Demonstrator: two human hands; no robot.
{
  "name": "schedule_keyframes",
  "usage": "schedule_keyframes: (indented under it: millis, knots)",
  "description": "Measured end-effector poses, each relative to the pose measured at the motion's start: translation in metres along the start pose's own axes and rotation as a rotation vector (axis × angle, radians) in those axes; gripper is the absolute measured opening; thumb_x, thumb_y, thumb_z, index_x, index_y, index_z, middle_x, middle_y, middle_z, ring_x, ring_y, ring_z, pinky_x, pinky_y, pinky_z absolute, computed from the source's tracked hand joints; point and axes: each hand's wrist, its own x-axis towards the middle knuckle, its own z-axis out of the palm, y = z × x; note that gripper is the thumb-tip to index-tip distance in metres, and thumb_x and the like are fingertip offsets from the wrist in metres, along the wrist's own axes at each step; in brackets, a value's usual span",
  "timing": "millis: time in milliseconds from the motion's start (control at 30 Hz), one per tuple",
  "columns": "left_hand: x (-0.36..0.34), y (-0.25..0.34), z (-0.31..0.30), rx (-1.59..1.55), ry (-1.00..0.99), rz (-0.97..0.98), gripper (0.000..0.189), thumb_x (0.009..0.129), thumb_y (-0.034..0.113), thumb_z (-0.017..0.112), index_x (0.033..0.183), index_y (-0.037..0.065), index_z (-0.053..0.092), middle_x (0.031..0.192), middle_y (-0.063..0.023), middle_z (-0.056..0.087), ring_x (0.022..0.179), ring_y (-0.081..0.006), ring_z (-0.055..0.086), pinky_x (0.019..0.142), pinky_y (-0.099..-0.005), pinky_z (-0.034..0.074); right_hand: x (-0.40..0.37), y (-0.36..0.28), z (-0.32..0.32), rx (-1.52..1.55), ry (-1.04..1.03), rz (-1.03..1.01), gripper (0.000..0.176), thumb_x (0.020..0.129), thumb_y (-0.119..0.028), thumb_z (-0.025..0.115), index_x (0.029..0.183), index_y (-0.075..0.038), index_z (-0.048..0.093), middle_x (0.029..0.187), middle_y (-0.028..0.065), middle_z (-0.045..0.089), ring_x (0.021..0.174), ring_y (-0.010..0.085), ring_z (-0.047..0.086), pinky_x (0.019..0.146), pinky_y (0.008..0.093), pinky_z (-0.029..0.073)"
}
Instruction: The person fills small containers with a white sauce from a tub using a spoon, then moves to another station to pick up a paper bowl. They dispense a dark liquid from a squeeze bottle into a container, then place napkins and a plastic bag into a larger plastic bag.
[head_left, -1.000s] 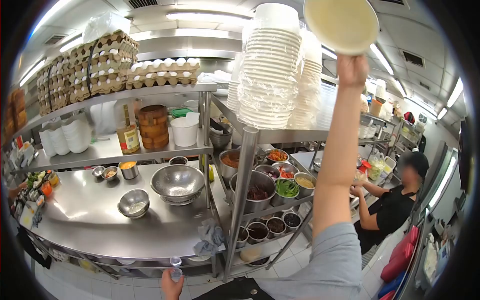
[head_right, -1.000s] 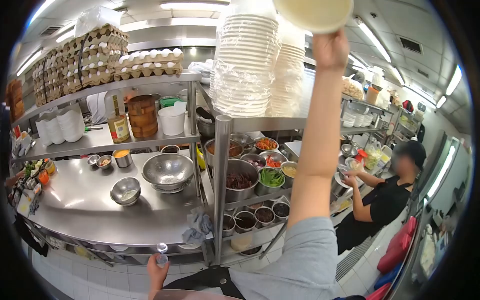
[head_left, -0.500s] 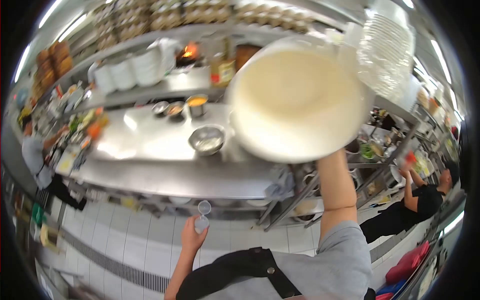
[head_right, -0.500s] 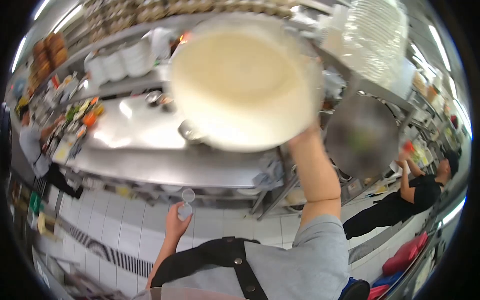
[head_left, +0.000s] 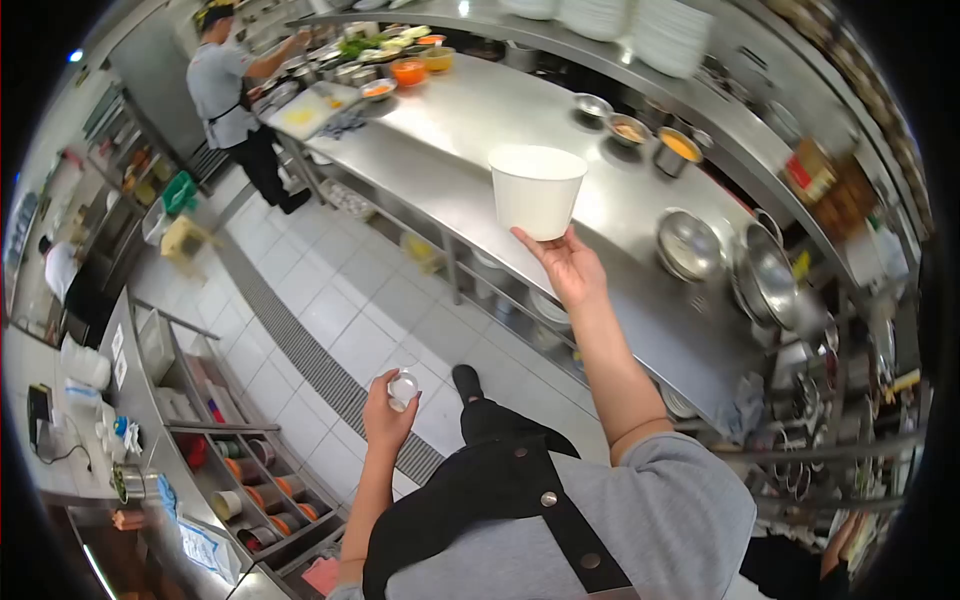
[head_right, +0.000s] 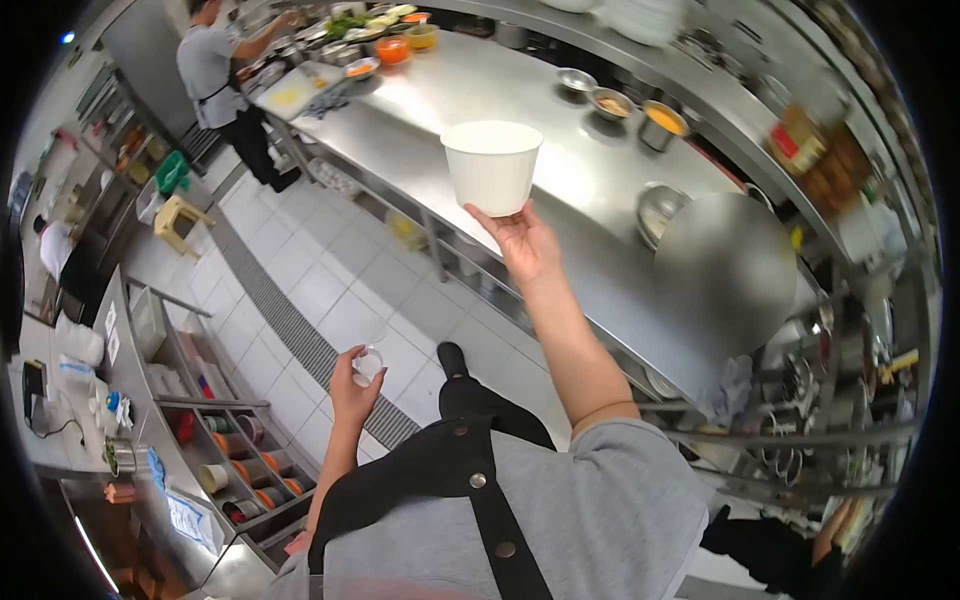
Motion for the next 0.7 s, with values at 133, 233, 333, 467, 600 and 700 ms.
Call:
schedule_keyframes:
  millis: [133, 233, 333, 467, 600, 700]
  knots:
    - [0.049, -0.069, -0.026, 0.024, 0.152, -0.116, 0.053, 0.076, 0.016, 0.085, 0.123, 0.005, 0.062, 0.113, -0.0148, 0.069, 0.105, -0.0342, 0.068, 0.088, -0.0410, 0.055, 0.126, 0.051, -0.010, -0.063, 0.154, -0.025, 0.044, 0.113, -0.026, 0.029, 0.153, -0.007, 0.028, 0.159, 0.0193, 0.031, 0.149, 0.0451, 0.029, 0.117, 0.0757, 0.028]
    - [0.089, -0.104, -0.045, 0.065, 0.203, -0.189, 0.055, 0.076, 0.017, 0.085, 0.124, 0.006, 0.061, 0.115, -0.0149, 0.069, 0.106, -0.0343, 0.068, 0.089, -0.0413, 0.055, 0.227, 0.093, -0.029, -0.203, 0.201, 0.053, 0.039, 0.113, -0.019, 0.029, 0.150, -0.006, 0.032, 0.161, 0.0182, 0.029, 0.150, 0.0432, 0.027, 0.117, 0.0752, 0.028]
    - [0.135, -0.130, -0.063, 0.102, 0.262, -0.245, 0.054, 0.077, 0.019, 0.084, 0.124, 0.007, 0.061, 0.118, -0.0141, 0.069, 0.108, -0.0350, 0.068, 0.089, -0.0422, 0.055, 0.320, 0.156, -0.054, -0.376, 0.304, 0.210, 0.040, 0.113, -0.023, 0.032, 0.149, -0.005, 0.033, 0.158, 0.0161, 0.031, 0.148, 0.0423, 0.031, 0.118, 0.0741, 0.029]
    - [0.198, -0.156, -0.092, 0.135, 0.289, -0.379, 0.052, 0.078, 0.021, 0.082, 0.124, 0.008, 0.061, 0.117, -0.0135, 0.068, 0.106, -0.0361, 0.068, 0.087, -0.0431, 0.056, 0.408, 0.261, -0.127, -0.647, 0.374, 0.631, 0.040, 0.112, -0.024, 0.036, 0.146, -0.003, 0.038, 0.150, 0.0154, 0.042, 0.142, 0.0398, 0.039, 0.113, 0.0738, 0.035]
    - [0.247, -0.205, -0.112, 0.112, 0.416, -0.445, 0.052, 0.078, 0.021, 0.083, 0.124, 0.009, 0.061, 0.115, -0.0132, 0.067, 0.104, -0.0367, 0.067, 0.085, -0.0444, 0.055, 0.452, 0.393, -0.143, -0.696, 0.481, 0.949, 0.039, 0.112, -0.023, 0.036, 0.146, -0.004, 0.038, 0.151, 0.0145, 0.041, 0.140, 0.0403, 0.044, 0.111, 0.0748, 0.038]
    - [0.279, -0.253, -0.132, 0.110, 0.472, -0.506, 0.052, 0.078, 0.020, 0.083, 0.124, 0.009, 0.061, 0.113, -0.0135, 0.067, 0.104, -0.0369, 0.067, 0.086, -0.0445, 0.055, 0.521, 0.461, -0.148, -0.562, 0.387, 1.020, 0.040, 0.112, -0.023, 0.036, 0.146, -0.004, 0.038, 0.152, 0.0143, 0.041, 0.143, 0.0398, 0.041, 0.112, 0.0760, 0.035]
